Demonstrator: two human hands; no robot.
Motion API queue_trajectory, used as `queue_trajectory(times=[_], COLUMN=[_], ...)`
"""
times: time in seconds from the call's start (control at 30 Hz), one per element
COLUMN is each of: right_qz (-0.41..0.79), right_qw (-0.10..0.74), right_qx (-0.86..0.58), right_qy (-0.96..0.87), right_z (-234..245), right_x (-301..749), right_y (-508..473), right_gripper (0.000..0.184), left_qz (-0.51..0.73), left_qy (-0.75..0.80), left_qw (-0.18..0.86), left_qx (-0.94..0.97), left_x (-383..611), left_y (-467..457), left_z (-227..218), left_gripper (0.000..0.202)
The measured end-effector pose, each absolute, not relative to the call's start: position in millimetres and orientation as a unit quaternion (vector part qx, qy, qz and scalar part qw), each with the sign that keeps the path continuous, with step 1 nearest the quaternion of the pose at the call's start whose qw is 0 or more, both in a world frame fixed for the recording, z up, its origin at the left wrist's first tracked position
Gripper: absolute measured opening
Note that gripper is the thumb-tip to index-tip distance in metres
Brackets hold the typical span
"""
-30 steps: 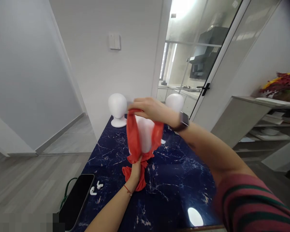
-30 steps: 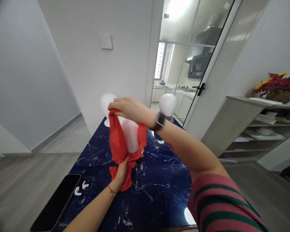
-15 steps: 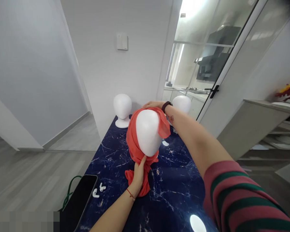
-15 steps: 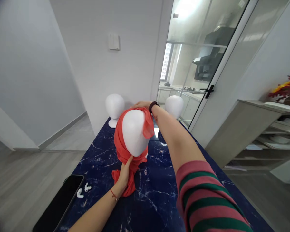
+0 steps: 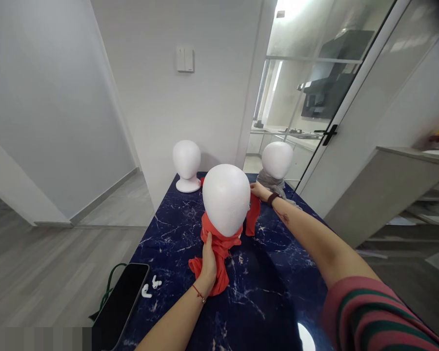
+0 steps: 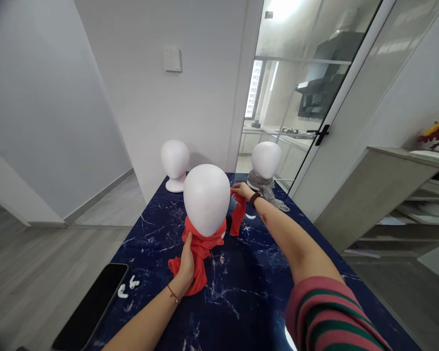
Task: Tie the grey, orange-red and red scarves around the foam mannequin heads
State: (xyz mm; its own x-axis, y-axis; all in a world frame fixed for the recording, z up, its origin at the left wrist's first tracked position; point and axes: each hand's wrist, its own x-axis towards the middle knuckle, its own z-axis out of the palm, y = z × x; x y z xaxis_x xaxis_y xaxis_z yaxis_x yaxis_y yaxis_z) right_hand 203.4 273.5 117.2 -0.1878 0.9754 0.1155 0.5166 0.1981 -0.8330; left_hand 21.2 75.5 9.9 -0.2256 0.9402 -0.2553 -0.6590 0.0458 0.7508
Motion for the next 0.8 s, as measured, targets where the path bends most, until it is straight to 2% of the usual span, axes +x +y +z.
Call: queue_trajectory(times=[0.2,0.33,0.53,0.6,0.67,0.8], right_qz=[0.372,0.539,0.649,0.624,0.551,0.448], right_qw=[0.295,0.266,0.313,0.364,0.419,0.435], right_qx=[-0.546,-0.478,-0.418,-0.414,-0.436,-0.459], right_qy=[-0.691,-0.640,-0.554,-0.554,-0.575,-0.633], right_z=[82,65,28,14,2,-12], right_x=[242,238,167,144,129,124], right_y=[213,146,76,75,81,89], right_gripper=[0.034,0.046,0.044,0.046,0.048,0.048], left_qz=[0.675,0.659,0.650,0.649,0.644,0.612], left_qy=[0.429,0.468,0.482,0.477,0.479,0.512], left_qw=[0.575,0.548,0.502,0.501,0.497,0.467], left_qx=[0.176,0.216,0.304,0.316,0.330,0.382], left_x=[22,19,18,18,17,7], left_y=[75,76,78,78,78,79], left_z=[13,8,4,4,3,6], left_gripper=[0.043,0.035,0.034,0.035,0.033,0.026])
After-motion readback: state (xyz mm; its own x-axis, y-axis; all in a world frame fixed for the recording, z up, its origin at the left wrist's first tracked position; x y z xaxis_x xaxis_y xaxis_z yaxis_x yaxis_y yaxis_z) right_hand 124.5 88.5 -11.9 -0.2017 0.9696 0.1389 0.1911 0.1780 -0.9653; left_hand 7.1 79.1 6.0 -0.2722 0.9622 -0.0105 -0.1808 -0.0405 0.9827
